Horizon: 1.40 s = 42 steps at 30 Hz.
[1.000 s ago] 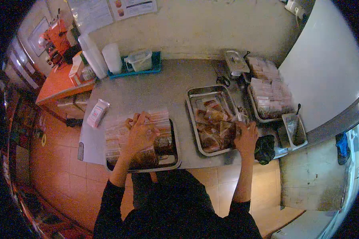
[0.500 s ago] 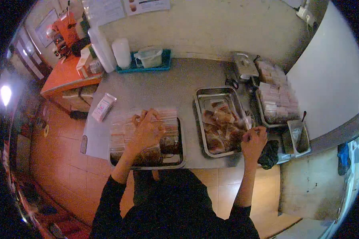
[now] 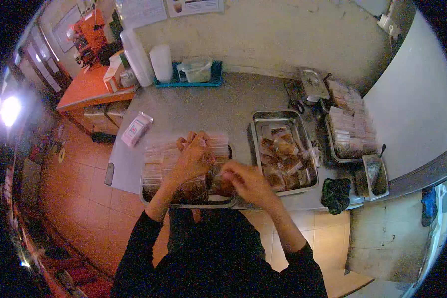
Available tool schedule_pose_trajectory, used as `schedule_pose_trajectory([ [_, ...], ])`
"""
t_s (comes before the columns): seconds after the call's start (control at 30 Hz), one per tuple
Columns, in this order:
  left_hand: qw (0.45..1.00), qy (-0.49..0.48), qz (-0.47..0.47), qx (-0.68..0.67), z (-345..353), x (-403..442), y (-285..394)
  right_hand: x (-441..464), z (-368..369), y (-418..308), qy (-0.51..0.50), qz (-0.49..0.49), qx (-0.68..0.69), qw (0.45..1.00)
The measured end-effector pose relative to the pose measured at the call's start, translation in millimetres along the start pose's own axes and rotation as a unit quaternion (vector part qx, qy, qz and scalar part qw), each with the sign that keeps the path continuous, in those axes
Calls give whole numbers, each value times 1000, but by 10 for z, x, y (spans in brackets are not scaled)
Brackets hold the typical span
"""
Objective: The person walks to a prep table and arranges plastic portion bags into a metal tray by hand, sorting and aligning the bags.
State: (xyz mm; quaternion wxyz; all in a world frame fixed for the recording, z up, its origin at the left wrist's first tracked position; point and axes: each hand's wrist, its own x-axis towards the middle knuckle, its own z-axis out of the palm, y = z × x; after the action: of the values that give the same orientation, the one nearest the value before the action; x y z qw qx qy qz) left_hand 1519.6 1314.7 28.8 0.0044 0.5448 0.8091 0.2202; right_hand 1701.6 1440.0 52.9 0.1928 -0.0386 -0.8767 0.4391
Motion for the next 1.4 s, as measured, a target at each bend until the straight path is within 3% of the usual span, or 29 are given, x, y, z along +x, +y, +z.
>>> schedule_pose_trajectory([
  [0.07, 1000, 27, 13, 9, 82, -4, -68, 63, 184, 95, -55, -2, 26, 998],
  [0.17, 999, 38, 15, 16, 43, -4, -55, 152, 343, 190, -123, -37, -44, 991],
  [0.23, 1000, 24, 3, 12, 30, -9, -51, 180, 417, 229, -43, -46, -170, 984],
  [0.33, 999, 51, -1, -9, 39, -21, -46, 315, 443, 391, -8, -130, -215, 968],
  [0.43, 998, 66, 4, 22, 59, -36, -93, 352, 507, 465, 21, -135, -244, 960],
  [0.53, 995, 93, 42, 23, 96, -66, -163, 363, 516, 467, 43, -120, -223, 967],
  [0.63, 996, 73, 4, -41, -110, -158, -16, 372, 500, 500, 53, -110, -226, 966],
  [0.87, 998, 32, 58, 13, -123, -181, 23, 328, 505, 599, 16, -104, -245, 964],
  [0.97, 999, 24, 44, -3, 11, -151, -103, 271, 489, 554, 89, -126, -209, 966],
  [1.03, 998, 18, 41, -33, 60, -145, -136, 198, 365, 517, 133, -87, -200, 967],
  [1.1, 999, -8, 32, -4, 45, -151, -126, 78, 9, 467, 201, -17, -260, 944],
  [1.17, 999, 12, 44, -23, 73, -164, -153, -101, -362, 794, 318, 45, -342, 883],
  [1.2, 997, 31, 56, -42, 93, -184, -176, -193, -509, 704, 368, 162, -402, 823],
  [1.27, 997, 46, 62, -26, 173, -188, -205, -488, -756, 1089, 412, 273, -518, 698],
  [1.33, 996, 64, 67, -7, 155, -180, -187, -678, -870, 1299, 368, 360, -590, 622],
  [1.37, 996, 52, 71, -28, 107, -176, -151, -739, -933, 1356, 366, 354, -590, 627],
  [1.4, 995, 41, 76, -50, 71, -170, -124, -772, -992, 1375, 363, 307, -554, 683],
])
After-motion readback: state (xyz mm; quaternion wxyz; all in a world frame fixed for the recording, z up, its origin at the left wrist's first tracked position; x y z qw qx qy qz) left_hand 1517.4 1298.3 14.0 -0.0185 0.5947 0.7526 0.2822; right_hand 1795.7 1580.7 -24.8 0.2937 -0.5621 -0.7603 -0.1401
